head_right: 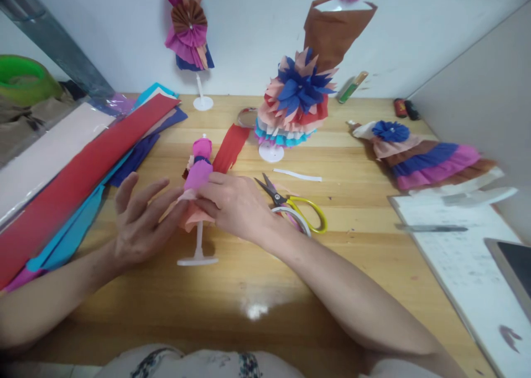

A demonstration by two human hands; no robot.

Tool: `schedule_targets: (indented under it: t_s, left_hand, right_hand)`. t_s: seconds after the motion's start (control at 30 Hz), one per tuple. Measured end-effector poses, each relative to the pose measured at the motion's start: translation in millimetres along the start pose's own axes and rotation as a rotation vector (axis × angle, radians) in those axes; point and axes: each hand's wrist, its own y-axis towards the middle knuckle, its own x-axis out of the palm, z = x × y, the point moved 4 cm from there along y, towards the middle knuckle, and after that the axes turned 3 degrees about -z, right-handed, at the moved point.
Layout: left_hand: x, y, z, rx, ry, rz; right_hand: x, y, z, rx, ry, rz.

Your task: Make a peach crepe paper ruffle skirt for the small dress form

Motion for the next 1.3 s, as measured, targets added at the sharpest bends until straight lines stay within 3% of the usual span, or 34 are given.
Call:
schedule_targets:
  t_s: [0.13,0.3,0.37,0.47,0.53,0.63,0.73,0.9,1.07,1.3]
  left_hand:
    - [1.4,-1.9,1.2,0.035,0.013,-0.012]
    - [4.2,-2.9,-1.6,-0.022,-0.099,-0.039]
    - [5.0,-1.9,-3.6,-0.066,-0.165,-0.041]
    - [6.1,1.4,-7.7,-0.156,-0.247,-0.062]
    - [6.6,3.7,-10.2,-0.207,-0.286,-0.092]
    - [6.2,6.1,-12.7,-0.256,-0.335,-0.112]
    - [5.1,7.4,-15.3,-0.302,-0.411,-0.093]
    - [5.9,8.5,-19.3,-0.385,-0.488,-0.092]
    - [6.2,10.1,-14.7,-0.362,-0.479,-0.117]
    - [4.8,8.0,-3.1,-0.272,-0.474,-0.137]
  right_hand:
    - [-0.2,-0.5,0.8,0.008,-0.011,0.002]
    - [-0.1,-1.1,-0.5,-0.025,-0.018,0.0]
    - [-4.7,-0.7,0.1,0.034,-0.013,0.018]
    - [-16.6,-0.8,5.8,0.238,0.005,0.006]
    - [-20.2,-2.0,9.1,0.325,0.025,-0.149]
    - [-12.4,-7.8,3.8,0.195,0.155,-0.572]
    - [-7.3,-13.5,-1.9,0.118,0.276,-0.729]
    - [-4.0,-16.0,-8.1,0.157,0.263,-0.75]
    - [6.2,-16.7,-9.0,0.198,0.235,-0.705]
    - [27.2,-18.1,-3.8,0.324,0.525,-0.708]
